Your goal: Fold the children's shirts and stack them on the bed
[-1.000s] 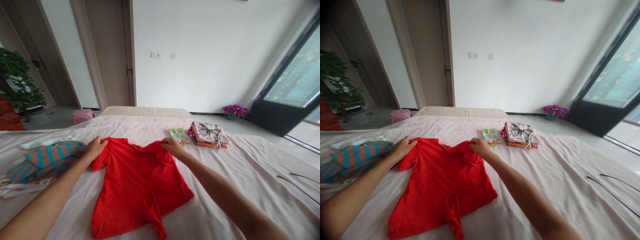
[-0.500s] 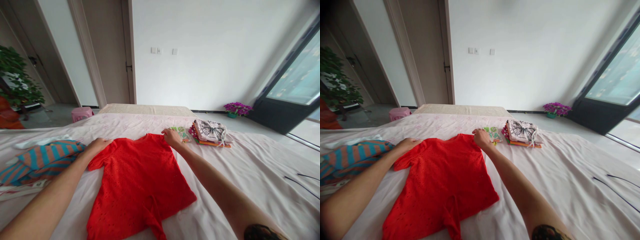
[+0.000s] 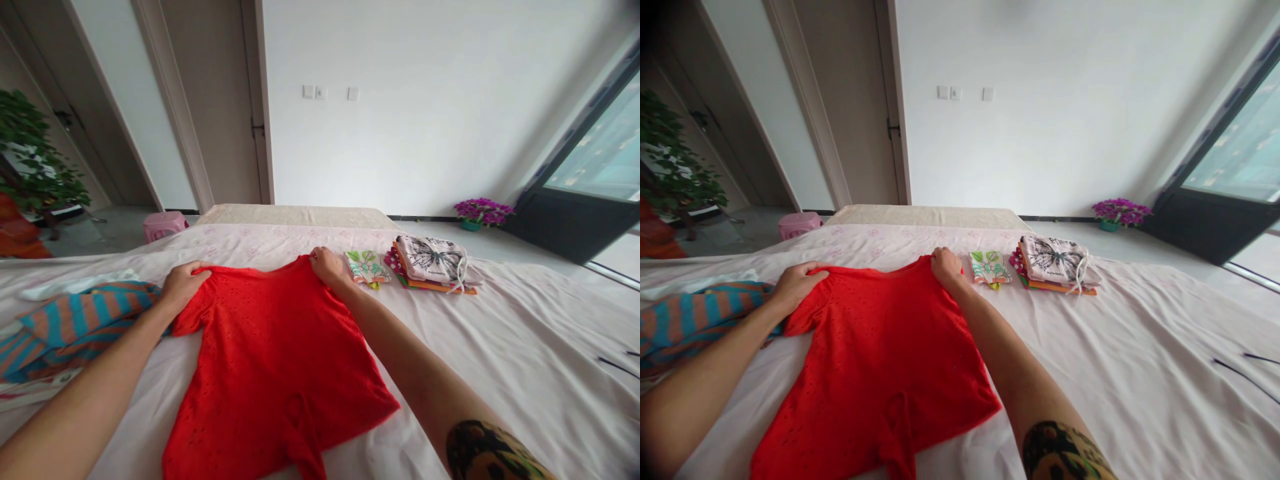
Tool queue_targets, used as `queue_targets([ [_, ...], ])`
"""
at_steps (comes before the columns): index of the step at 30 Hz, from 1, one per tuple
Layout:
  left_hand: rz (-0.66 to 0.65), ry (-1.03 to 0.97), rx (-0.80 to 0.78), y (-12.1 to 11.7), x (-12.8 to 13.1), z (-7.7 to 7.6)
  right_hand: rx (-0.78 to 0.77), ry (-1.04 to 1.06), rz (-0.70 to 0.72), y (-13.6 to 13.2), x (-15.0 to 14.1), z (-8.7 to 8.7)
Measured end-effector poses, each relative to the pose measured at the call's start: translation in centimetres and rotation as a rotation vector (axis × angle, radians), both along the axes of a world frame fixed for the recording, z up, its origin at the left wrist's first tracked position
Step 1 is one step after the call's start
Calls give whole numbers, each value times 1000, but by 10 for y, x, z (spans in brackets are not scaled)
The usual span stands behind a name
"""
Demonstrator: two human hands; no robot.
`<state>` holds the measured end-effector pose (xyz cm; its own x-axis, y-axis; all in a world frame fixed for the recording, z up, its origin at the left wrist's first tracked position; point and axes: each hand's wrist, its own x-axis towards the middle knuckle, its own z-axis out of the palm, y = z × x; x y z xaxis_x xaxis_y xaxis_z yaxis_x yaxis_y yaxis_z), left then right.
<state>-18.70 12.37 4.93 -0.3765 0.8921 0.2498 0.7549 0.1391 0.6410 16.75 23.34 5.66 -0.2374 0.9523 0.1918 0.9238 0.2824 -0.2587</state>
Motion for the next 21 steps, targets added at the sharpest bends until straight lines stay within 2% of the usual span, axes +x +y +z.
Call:
queue_targets([
  [4,144,175,-27,15,7,16,3,119,-138,9,10,12],
  [6,143,283,-12,18,20,17,45,120,-155,3,16,12],
  [8,57,386,15,15,40,10,121,77,-112,-11,21,8],
  [10,-95,455,22,8,62,-1,162,-4,-30,-28,25,2],
  [13,-284,537,-38,-5,89,-22,104,-125,84,-48,34,-2],
  [15,-270,616,-119,-13,96,-33,56,-168,101,-54,45,-1],
  [17,-201,673,-191,-19,96,-39,52,-203,47,-54,59,4],
  [21,-165,727,-218,-25,91,-40,90,-324,-81,-52,83,17],
])
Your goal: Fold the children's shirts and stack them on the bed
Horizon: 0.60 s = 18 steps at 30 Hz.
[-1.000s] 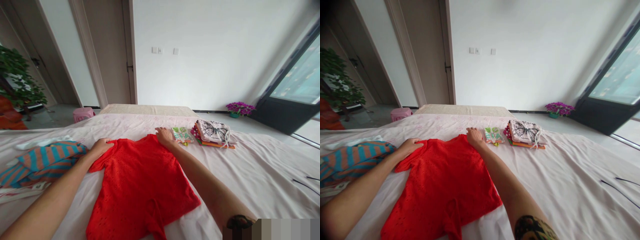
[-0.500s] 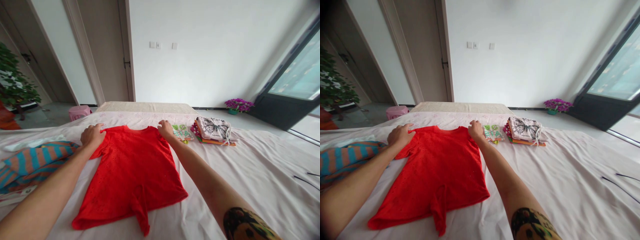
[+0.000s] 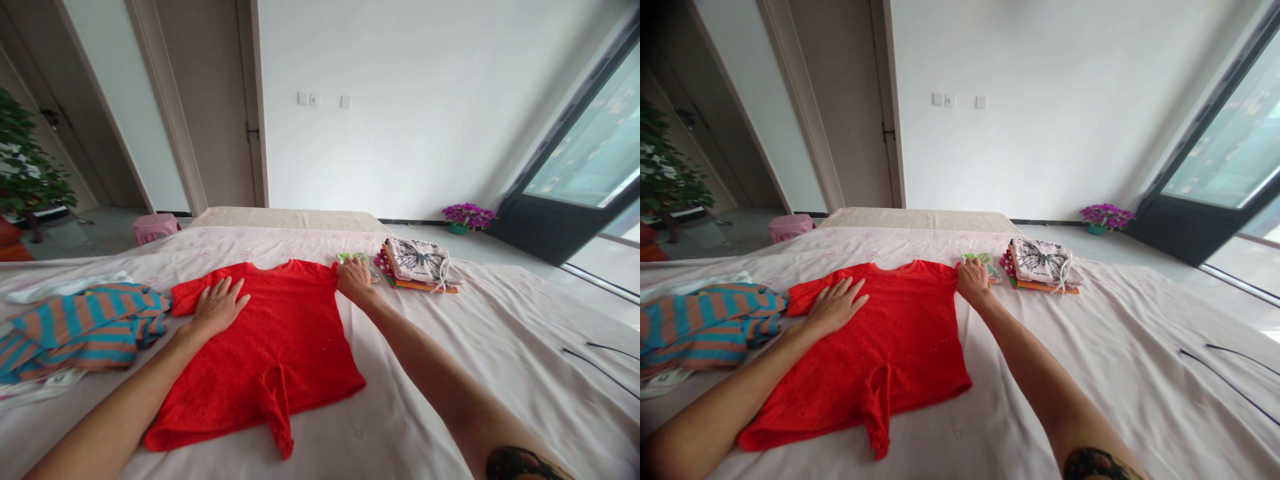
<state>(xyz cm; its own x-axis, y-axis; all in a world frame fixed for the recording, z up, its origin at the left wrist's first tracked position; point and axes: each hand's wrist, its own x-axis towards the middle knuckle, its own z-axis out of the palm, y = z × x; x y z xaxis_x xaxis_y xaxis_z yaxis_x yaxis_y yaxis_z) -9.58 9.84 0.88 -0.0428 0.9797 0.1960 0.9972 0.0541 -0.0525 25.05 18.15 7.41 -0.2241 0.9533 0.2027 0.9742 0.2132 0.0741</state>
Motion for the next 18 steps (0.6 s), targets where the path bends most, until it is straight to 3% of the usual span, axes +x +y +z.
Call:
queue_targets([
  [3,1,31,62,-4,6,2,28,21,44,-9,-3,8],
  [6,-82,-32,65,-11,19,2,49,136,199,-31,-28,5],
  [11,-209,-130,-8,-30,24,-3,-94,170,400,-69,-65,-32],
  [15,-240,-127,-13,-49,3,-7,-98,127,384,-77,-53,-57],
  [18,-240,-115,-28,-62,-12,-6,-69,99,353,-74,-31,-57],
])
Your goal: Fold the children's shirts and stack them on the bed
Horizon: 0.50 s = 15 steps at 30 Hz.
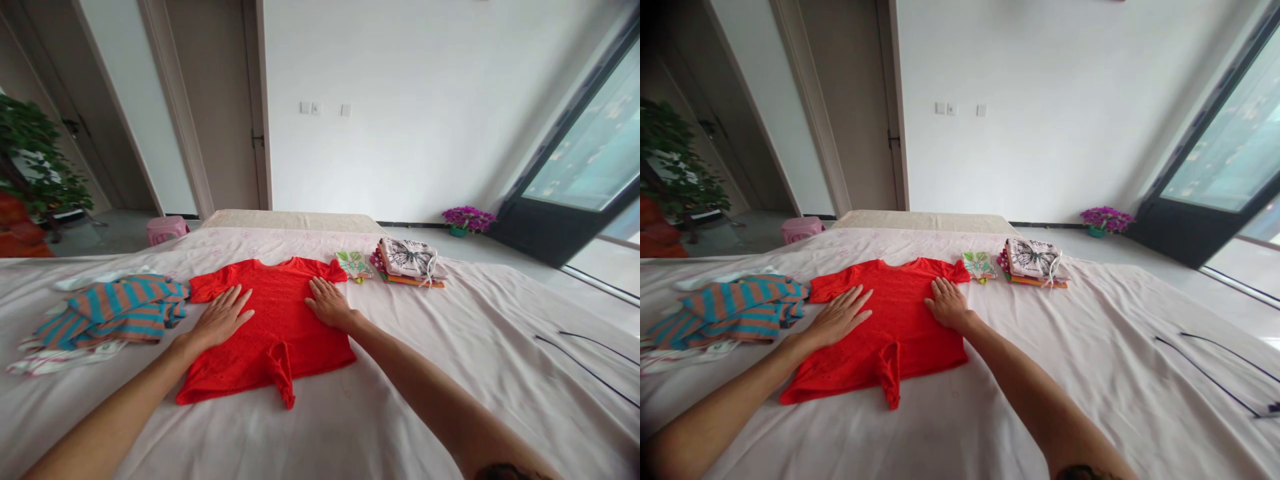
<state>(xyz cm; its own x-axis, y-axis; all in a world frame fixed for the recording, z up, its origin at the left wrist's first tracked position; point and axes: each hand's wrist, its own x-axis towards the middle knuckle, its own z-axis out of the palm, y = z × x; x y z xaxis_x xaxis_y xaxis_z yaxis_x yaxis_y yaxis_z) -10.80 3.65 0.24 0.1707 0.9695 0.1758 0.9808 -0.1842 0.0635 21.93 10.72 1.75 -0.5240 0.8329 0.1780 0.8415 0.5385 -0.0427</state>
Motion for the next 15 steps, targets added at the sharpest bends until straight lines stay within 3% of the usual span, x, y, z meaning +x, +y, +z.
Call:
queue_targets([
  [3,49,25,-55,-11,0,6,-13,-38,-55,-2,10,11],
  [7,149,-17,-88,-28,27,18,-10,-30,-108,-28,-11,25],
  [11,2,-82,-27,-54,62,20,-26,43,48,-70,-40,21],
  [15,-49,-44,16,-78,66,14,-11,40,87,-88,-35,9],
])
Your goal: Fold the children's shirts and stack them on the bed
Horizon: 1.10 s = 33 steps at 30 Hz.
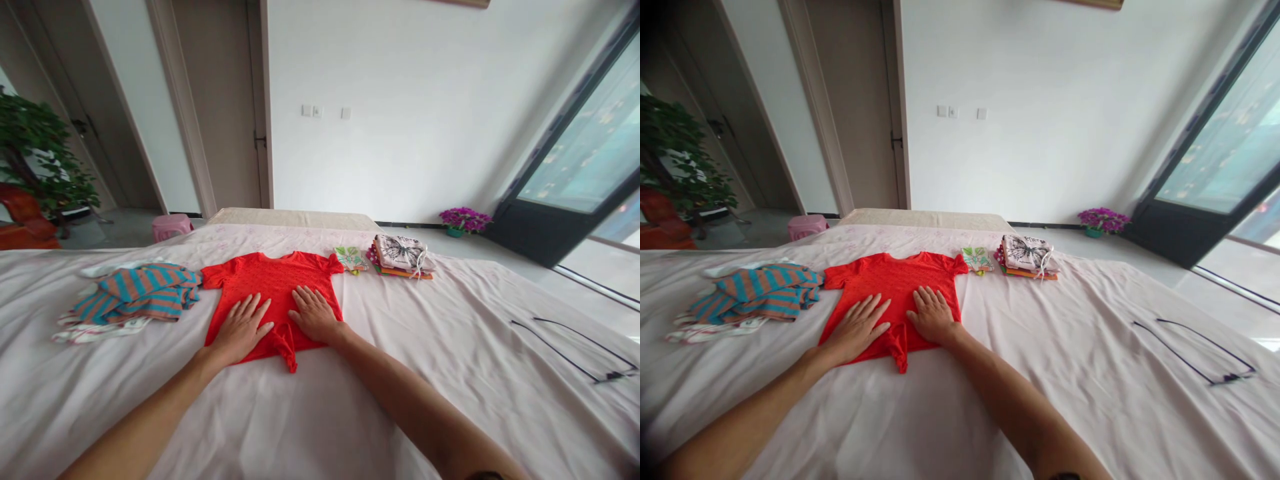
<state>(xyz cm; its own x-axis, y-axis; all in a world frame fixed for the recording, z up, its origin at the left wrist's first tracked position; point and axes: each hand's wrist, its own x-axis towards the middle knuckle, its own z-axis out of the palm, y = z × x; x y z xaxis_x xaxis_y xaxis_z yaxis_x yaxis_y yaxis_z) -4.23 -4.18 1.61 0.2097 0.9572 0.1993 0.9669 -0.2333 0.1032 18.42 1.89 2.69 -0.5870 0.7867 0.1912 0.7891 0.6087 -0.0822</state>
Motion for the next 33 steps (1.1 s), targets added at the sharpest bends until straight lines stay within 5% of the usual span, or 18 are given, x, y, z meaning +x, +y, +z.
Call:
queue_targets([
  [8,39,-65,57,-13,-36,-8,-4,31,-168,7,39,-1],
  [15,-333,-350,62,-41,7,25,5,53,-199,2,32,5],
  [18,-385,-448,-10,-44,25,28,23,66,-180,1,34,8],
  [26,4,-844,-2,-32,19,17,29,201,62,-10,39,22],
  [33,116,-1029,-26,-25,10,15,-123,212,312,-38,28,40],
])
